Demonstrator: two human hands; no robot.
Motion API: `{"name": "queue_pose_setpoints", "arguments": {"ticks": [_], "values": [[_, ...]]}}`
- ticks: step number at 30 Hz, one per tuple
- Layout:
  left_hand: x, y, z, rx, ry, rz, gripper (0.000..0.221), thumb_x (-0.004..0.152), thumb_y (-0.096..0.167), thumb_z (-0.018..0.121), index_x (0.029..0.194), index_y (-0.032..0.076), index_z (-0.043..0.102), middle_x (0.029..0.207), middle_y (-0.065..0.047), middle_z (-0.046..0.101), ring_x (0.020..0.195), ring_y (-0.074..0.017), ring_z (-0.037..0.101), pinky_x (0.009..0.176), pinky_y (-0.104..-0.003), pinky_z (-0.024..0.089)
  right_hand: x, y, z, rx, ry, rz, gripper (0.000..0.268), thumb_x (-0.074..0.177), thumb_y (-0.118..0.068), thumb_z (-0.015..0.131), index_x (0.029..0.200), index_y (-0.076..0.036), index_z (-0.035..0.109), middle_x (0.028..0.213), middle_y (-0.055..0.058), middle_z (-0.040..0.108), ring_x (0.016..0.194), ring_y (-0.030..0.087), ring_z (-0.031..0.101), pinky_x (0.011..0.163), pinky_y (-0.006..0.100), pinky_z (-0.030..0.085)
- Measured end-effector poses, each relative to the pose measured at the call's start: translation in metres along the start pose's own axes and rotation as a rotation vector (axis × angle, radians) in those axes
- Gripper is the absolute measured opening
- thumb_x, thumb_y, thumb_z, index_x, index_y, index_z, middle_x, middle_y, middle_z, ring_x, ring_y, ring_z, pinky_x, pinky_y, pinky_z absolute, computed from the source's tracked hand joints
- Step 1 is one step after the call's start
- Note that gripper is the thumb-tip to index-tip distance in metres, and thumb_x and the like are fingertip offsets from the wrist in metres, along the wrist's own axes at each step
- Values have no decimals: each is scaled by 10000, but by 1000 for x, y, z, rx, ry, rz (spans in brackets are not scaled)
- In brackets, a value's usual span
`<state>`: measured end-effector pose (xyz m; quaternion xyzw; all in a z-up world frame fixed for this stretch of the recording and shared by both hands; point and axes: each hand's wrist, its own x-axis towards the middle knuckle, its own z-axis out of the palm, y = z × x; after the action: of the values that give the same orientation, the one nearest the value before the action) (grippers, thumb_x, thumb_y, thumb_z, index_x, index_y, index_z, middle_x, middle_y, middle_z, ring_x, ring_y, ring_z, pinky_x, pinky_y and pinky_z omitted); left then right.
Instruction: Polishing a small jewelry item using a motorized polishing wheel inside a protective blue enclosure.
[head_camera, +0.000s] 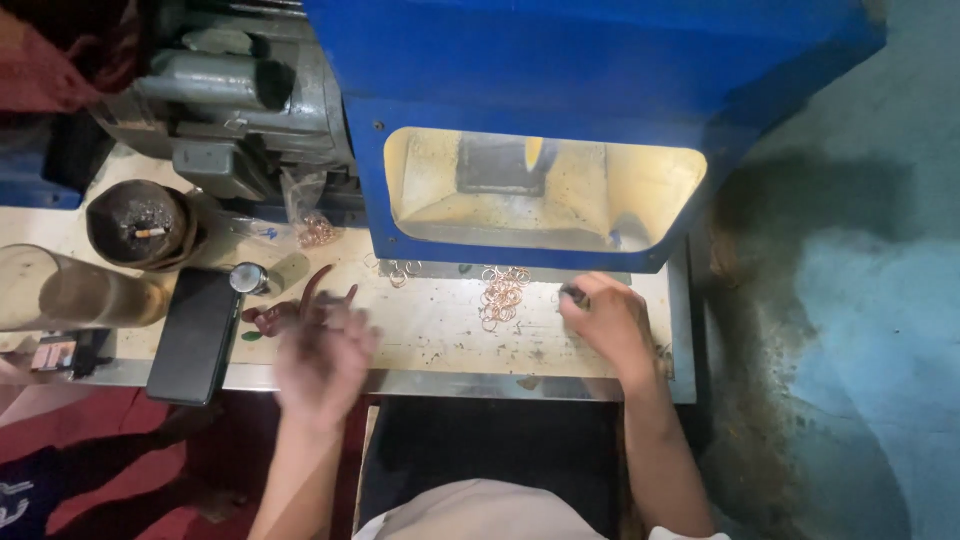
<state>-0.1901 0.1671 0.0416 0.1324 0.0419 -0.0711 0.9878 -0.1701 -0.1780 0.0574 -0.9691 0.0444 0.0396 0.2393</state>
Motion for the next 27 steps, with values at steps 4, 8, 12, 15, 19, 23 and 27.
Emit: {"name": "queue_pose_setpoints", "arguments": {"ticks": [4,8,12,15,19,23,27], "values": [[-26,64,13,-598,-6,-48,442,746,23,884,1149,48,706,1054,-78,692,962,-173,678,778,-194,564,5,11,6,-108,6,42,207,913,-301,691,969,-127,788,892,101,757,893,331,726,848,488,555],[-54,115,-20,-587,-73,539,572,1084,263,526,1575,-28,507,1587,-204,515,1433,-348,490,1169,-484,389,15,23,16,-54,-40,-53,231,913,-269,626,1012,-171,811,973,3,808,919,249,720,876,447,543],[-90,149,-50,-623,18,855,599,1120,271,418,1576,-107,505,1642,-277,494,1604,-407,416,1329,-550,332,21,18,22,4,-21,-35,248,892,-304,619,966,-201,832,852,-35,810,776,203,730,763,400,582],[-123,186,-92,-531,104,963,576,928,27,570,1454,-207,591,1638,-345,552,1608,-400,499,1392,-471,405,24,17,19,50,-56,68,288,858,-351,601,977,-237,836,892,-63,812,849,186,728,806,380,558],[-173,242,-200,-160,41,914,534,949,141,512,1421,-62,658,1782,-145,571,1780,-200,466,1643,-355,327,20,-15,-14,165,-189,201,228,883,-284,614,922,-152,796,741,-23,720,689,145,605,637,315,461],[-178,251,-192,-280,87,1001,555,1063,205,437,1472,-121,623,1677,-251,600,1727,-315,491,1561,-460,375,15,-29,-27,331,-203,333,259,917,-260,652,1065,-95,786,906,45,748,825,192,645,740,314,524],[-188,256,-214,87,79,922,477,1082,283,536,1502,94,659,1708,-5,623,1810,-108,458,1706,-253,285,16,-13,-16,338,-170,296,325,915,-308,696,1132,-76,766,1096,61,793,996,250,728,824,327,612]]}}
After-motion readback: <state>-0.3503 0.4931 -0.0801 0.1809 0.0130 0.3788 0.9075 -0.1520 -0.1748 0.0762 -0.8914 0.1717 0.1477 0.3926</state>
